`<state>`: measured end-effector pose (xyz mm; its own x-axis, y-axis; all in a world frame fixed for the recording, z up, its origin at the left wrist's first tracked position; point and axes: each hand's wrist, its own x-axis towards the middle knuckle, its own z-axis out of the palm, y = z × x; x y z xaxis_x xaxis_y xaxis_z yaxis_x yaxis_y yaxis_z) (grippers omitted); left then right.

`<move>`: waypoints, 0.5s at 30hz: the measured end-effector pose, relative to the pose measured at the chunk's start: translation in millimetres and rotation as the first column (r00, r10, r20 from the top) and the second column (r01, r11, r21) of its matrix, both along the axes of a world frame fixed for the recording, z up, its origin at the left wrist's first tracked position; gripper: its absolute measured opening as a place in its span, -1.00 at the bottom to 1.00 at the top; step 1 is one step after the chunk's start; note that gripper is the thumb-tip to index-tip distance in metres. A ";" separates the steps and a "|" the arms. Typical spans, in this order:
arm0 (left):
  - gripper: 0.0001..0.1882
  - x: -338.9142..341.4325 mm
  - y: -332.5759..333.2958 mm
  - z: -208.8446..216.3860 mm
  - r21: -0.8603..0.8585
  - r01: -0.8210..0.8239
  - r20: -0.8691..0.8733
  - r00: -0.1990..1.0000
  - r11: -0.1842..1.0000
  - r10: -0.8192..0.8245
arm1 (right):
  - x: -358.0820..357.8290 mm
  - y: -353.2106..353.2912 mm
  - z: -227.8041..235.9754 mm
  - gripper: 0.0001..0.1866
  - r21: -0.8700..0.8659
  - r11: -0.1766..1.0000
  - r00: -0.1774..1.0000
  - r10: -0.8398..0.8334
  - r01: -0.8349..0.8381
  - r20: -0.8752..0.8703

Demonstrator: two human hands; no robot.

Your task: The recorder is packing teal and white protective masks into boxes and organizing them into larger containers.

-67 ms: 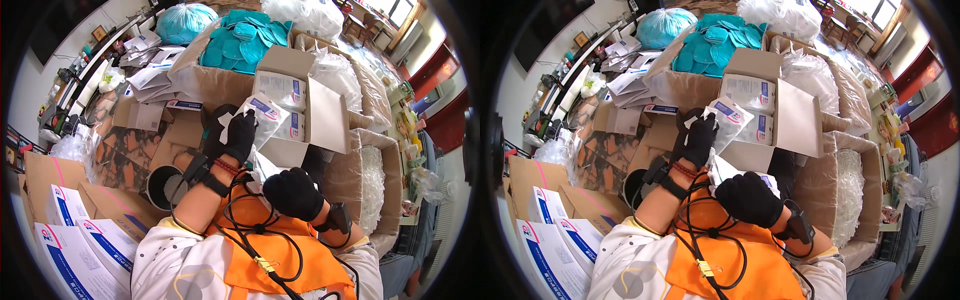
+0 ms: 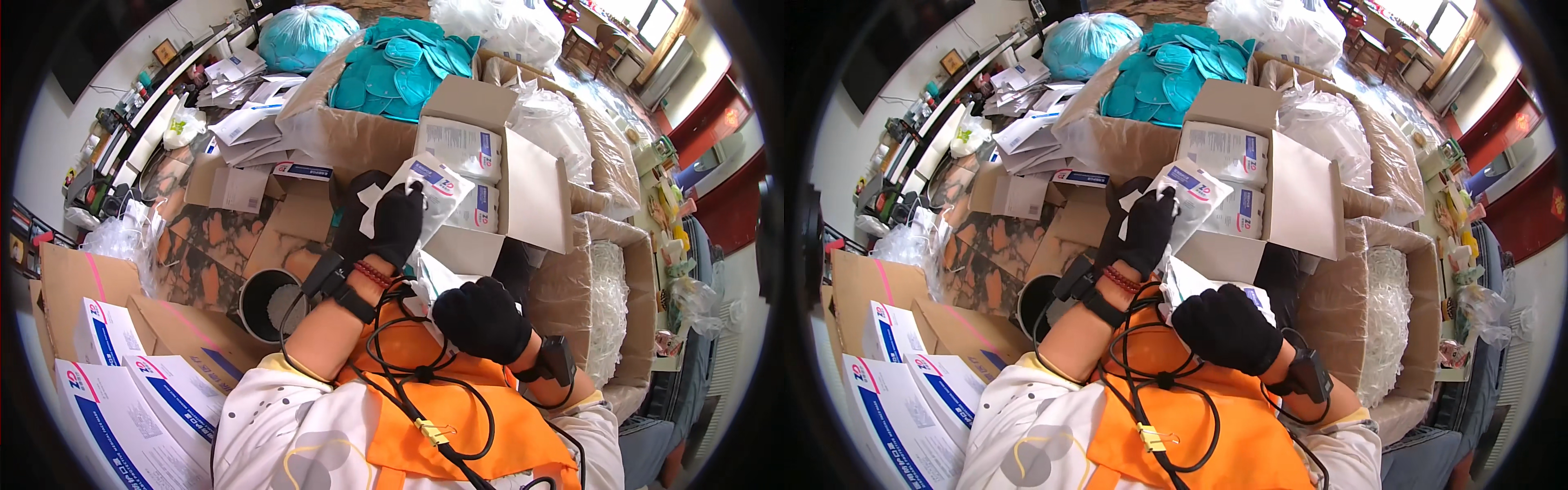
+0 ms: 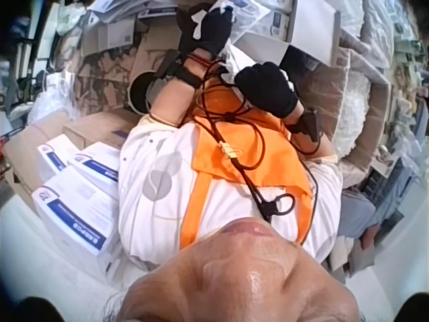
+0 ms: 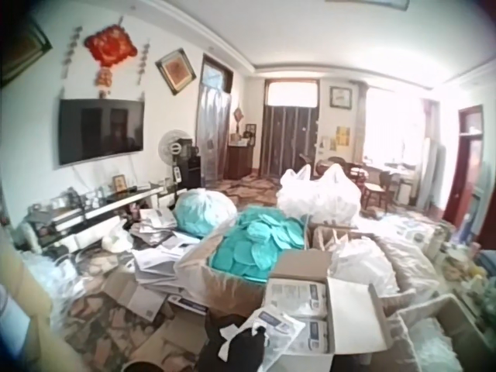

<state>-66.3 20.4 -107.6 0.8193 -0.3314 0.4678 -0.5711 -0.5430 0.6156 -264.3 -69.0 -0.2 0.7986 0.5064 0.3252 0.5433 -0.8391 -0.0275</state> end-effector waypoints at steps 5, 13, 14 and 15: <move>-0.66 -8.2 8.1 14.3 -0.078 -0.056 -0.126 0.991 0.995 0.046 | -6.7 5.0 3.1 -0.89 -0.055 0.993 0.992 0.103 -0.107 -0.077; -0.66 35.9 47.1 11.0 -0.270 0.093 -0.013 0.995 0.958 -0.100 | -6.9 6.2 -11.6 -0.88 0.170 0.980 0.982 -0.073 0.103 -0.176; -0.66 40.0 46.1 15.5 -0.394 -0.013 -0.298 0.948 0.919 -0.115 | -5.2 4.3 -19.4 -0.89 0.221 0.933 0.932 -0.214 0.284 -0.292; -0.68 43.8 55.7 5.7 -0.150 -0.141 -0.201 0.973 0.979 0.110 | -1.9 2.3 -22.4 -0.81 0.275 0.946 0.985 -0.157 0.171 -0.074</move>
